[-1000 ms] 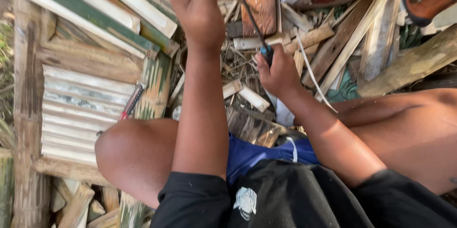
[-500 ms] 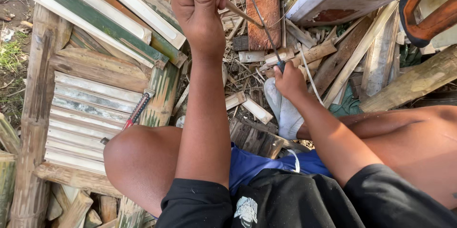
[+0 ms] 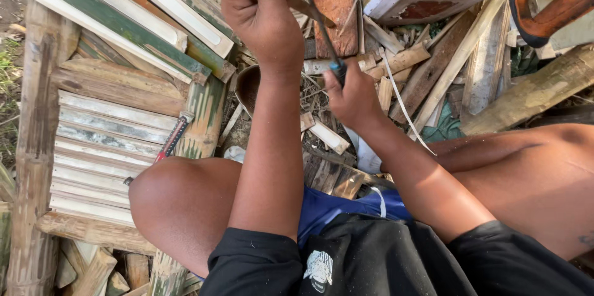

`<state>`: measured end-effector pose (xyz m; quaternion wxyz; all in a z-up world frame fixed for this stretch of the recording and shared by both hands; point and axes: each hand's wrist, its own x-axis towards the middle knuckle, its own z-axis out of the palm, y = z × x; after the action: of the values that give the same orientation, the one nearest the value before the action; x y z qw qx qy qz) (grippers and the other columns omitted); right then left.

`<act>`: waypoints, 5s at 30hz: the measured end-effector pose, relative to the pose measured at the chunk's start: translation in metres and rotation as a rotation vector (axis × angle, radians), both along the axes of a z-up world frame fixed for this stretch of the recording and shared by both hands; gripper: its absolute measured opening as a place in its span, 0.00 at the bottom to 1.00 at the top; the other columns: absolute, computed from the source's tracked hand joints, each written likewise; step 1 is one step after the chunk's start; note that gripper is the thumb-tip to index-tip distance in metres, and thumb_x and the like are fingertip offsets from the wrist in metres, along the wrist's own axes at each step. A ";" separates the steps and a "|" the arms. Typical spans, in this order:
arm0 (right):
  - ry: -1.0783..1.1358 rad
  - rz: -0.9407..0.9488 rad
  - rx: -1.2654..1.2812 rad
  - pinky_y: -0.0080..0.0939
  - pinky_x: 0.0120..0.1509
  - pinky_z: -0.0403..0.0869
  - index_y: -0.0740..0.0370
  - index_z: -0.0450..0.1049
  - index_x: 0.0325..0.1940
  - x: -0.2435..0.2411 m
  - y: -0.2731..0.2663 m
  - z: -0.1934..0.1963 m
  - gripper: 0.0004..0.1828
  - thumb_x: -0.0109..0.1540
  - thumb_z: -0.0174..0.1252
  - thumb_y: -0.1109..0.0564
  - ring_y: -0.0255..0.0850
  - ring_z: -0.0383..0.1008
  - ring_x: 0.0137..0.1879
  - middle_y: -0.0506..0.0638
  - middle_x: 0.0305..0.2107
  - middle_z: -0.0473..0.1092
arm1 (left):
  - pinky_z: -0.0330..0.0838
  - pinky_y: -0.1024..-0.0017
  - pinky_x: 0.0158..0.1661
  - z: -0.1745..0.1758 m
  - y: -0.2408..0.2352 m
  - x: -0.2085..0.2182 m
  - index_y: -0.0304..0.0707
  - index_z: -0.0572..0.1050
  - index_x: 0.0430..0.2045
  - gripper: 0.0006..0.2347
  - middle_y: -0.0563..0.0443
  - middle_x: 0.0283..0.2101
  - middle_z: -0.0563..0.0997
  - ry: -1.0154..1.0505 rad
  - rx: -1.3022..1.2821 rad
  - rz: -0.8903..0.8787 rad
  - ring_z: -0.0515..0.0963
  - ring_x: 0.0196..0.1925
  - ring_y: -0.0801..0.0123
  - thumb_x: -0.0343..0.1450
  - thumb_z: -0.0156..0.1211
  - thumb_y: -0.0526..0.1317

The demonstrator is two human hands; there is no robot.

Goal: The person splits bamboo strips using a machete and hammers them into a bamboo frame. They repeatedly position the strips and secure them with a hammer and nails.

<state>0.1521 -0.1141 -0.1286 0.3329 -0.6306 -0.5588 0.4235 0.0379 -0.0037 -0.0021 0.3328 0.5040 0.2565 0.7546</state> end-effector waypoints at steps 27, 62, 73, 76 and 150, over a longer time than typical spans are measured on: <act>-0.333 -0.083 -0.024 0.70 0.42 0.71 0.71 0.65 0.48 0.022 0.000 -0.177 0.24 0.68 0.55 0.43 0.74 0.74 0.40 0.74 0.35 0.72 | 0.65 0.71 0.33 -0.005 0.017 -0.032 0.35 0.68 0.32 0.12 0.52 0.26 0.67 0.025 0.035 -0.039 0.66 0.27 0.72 0.84 0.54 0.41; -0.087 -0.416 0.197 0.59 0.39 0.73 0.67 0.72 0.41 0.036 -0.008 -0.133 0.24 0.70 0.54 0.41 0.63 0.77 0.36 0.65 0.28 0.74 | 0.74 0.74 0.23 -0.043 0.010 -0.031 0.34 0.74 0.37 0.10 0.55 0.21 0.71 0.076 -0.488 -0.205 0.72 0.19 0.75 0.81 0.48 0.41; -0.303 -0.306 -0.059 0.63 0.42 0.71 0.60 0.67 0.53 0.032 -0.013 -0.081 0.22 0.68 0.54 0.40 0.65 0.77 0.39 0.63 0.32 0.76 | 0.63 0.57 0.69 -0.122 0.021 -0.014 0.40 0.71 0.45 0.10 0.45 0.53 0.80 0.171 -0.453 -0.121 0.75 0.63 0.59 0.79 0.47 0.46; -0.122 -0.236 0.105 0.62 0.45 0.73 0.62 0.66 0.56 0.027 -0.020 -0.086 0.21 0.70 0.51 0.42 0.66 0.78 0.41 0.64 0.33 0.76 | 0.67 0.59 0.65 -0.101 0.020 -0.013 0.38 0.73 0.42 0.10 0.44 0.49 0.82 0.188 -0.385 -0.080 0.78 0.58 0.61 0.80 0.49 0.46; -0.056 -0.025 0.291 0.53 0.30 0.73 0.68 0.64 0.49 -0.019 -0.010 0.017 0.21 0.73 0.47 0.45 0.52 0.76 0.26 0.56 0.21 0.71 | 0.51 0.71 0.18 0.011 0.008 -0.024 0.34 0.66 0.18 0.25 0.49 0.15 0.63 -0.060 -0.041 -0.085 0.58 0.14 0.71 0.83 0.42 0.53</act>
<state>0.1331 -0.1243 -0.1116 0.4104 -0.5943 -0.6152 0.3161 0.0138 0.0041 0.0091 0.3825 0.4846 0.2401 0.7491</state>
